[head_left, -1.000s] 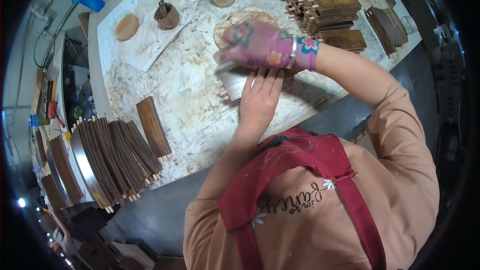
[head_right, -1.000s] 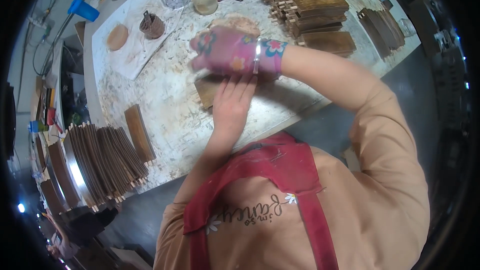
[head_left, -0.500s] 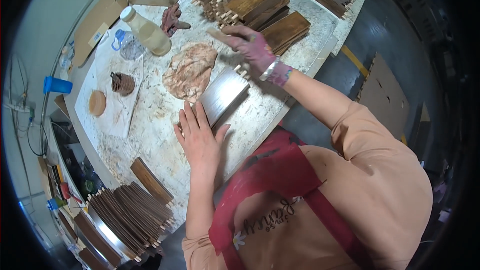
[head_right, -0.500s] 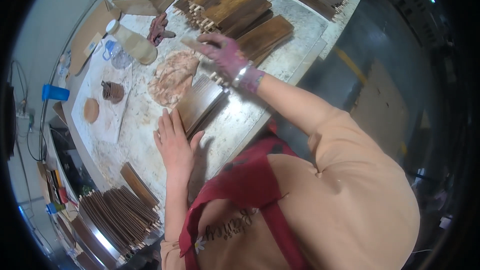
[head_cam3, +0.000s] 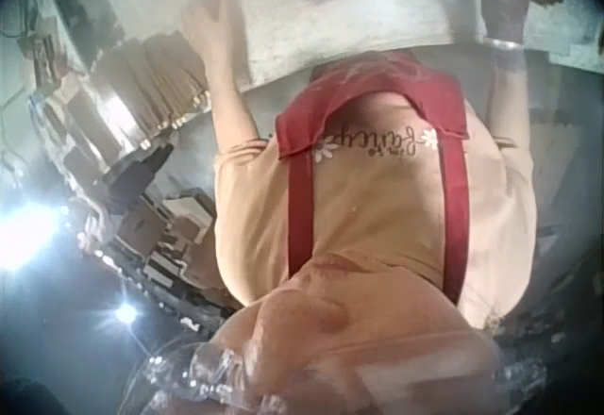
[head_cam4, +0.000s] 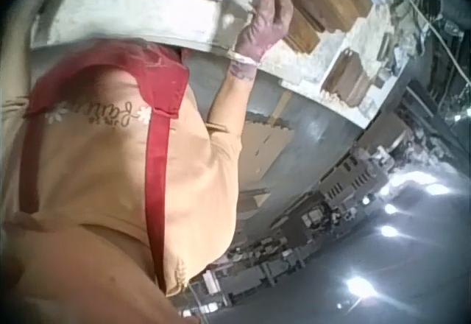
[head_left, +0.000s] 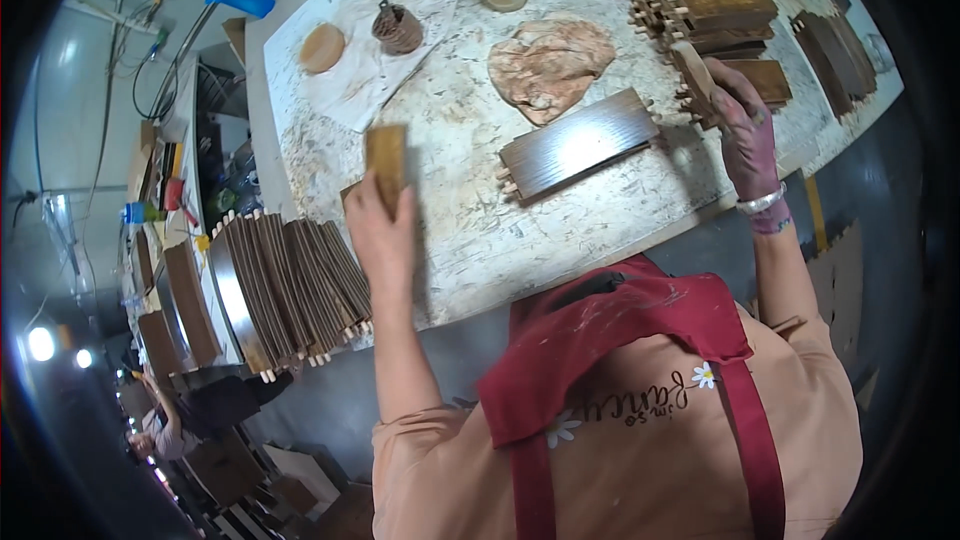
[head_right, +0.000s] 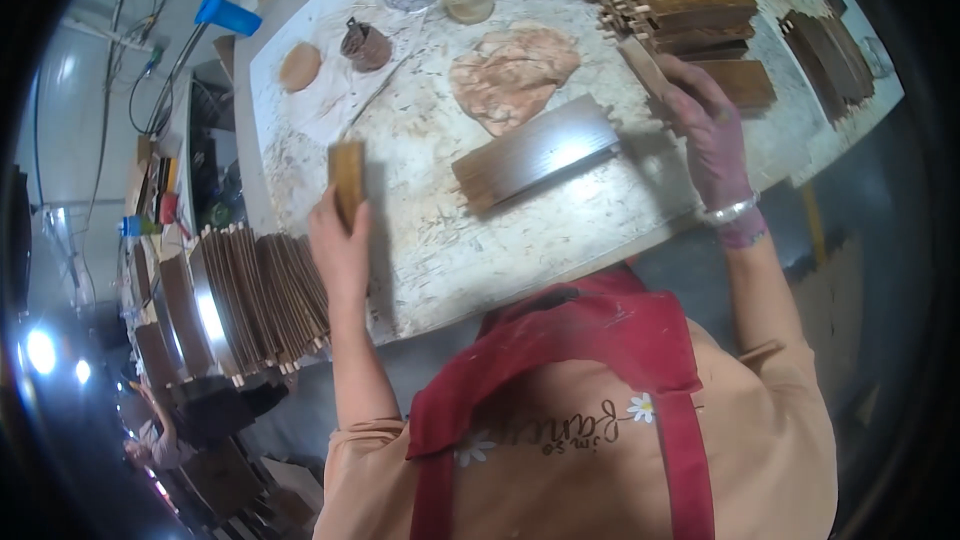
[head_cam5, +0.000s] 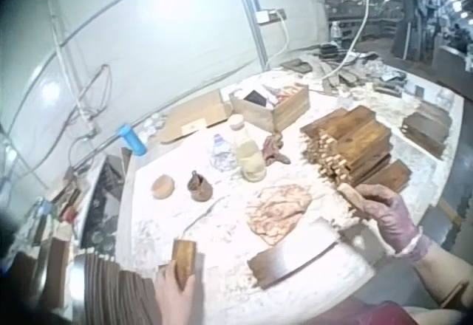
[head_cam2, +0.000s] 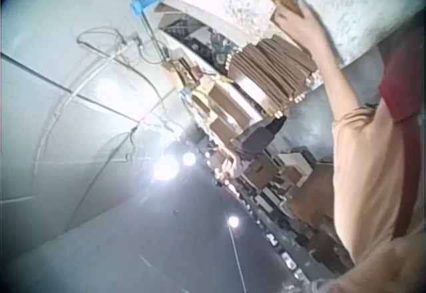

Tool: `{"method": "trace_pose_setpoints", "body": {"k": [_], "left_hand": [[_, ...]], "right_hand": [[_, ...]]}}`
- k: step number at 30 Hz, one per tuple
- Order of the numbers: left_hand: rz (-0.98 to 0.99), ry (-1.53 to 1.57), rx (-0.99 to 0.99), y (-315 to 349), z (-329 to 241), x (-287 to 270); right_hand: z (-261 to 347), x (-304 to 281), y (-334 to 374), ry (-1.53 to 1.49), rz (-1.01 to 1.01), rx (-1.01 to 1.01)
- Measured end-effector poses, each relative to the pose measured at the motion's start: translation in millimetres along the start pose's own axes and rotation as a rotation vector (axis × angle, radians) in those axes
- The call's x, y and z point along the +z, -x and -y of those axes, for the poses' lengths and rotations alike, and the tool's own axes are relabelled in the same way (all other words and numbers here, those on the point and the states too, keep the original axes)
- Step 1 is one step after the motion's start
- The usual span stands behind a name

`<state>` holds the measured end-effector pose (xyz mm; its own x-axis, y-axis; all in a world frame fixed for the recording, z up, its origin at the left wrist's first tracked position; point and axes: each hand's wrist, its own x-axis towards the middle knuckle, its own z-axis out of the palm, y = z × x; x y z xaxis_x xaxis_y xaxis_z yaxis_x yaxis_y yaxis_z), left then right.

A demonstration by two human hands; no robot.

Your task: The person wipes wood blocks with a cloth by hand and stacks them on a table. The person handles one block at a time, cleaning the surface and edges before placing it in a stack, and occasionally applies liquid from a bottle to the wooden pieces.

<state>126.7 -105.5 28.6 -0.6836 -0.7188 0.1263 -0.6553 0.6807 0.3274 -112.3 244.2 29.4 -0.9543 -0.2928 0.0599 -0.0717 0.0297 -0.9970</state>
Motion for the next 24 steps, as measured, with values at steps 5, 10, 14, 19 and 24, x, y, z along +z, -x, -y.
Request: {"method": "trace_pose_setpoints", "body": {"k": [5, 10, 14, 19, 24], "left_hand": [[0.072, -0.284, -0.170, 23, 99, 18], [0.092, -0.210, -0.223, 11, 92, 34], [0.065, -0.221, -0.164, 13, 119, 41], [-0.095, -0.001, 0.303, -11, 7, 15], [0.170, 0.035, 0.830, 0, -136, 33]], "right_hand": [[-12, 7, 4, -0.124, 0.106, 0.073], [-9, 6, 8, -0.090, 0.113, 0.043], [-4, -5, 11, 0.080, 0.112, 0.014], [-12, 3, 8, 0.117, 0.168, 0.080], [-19, 21, -3, 0.372, 0.206, -0.127]]}}
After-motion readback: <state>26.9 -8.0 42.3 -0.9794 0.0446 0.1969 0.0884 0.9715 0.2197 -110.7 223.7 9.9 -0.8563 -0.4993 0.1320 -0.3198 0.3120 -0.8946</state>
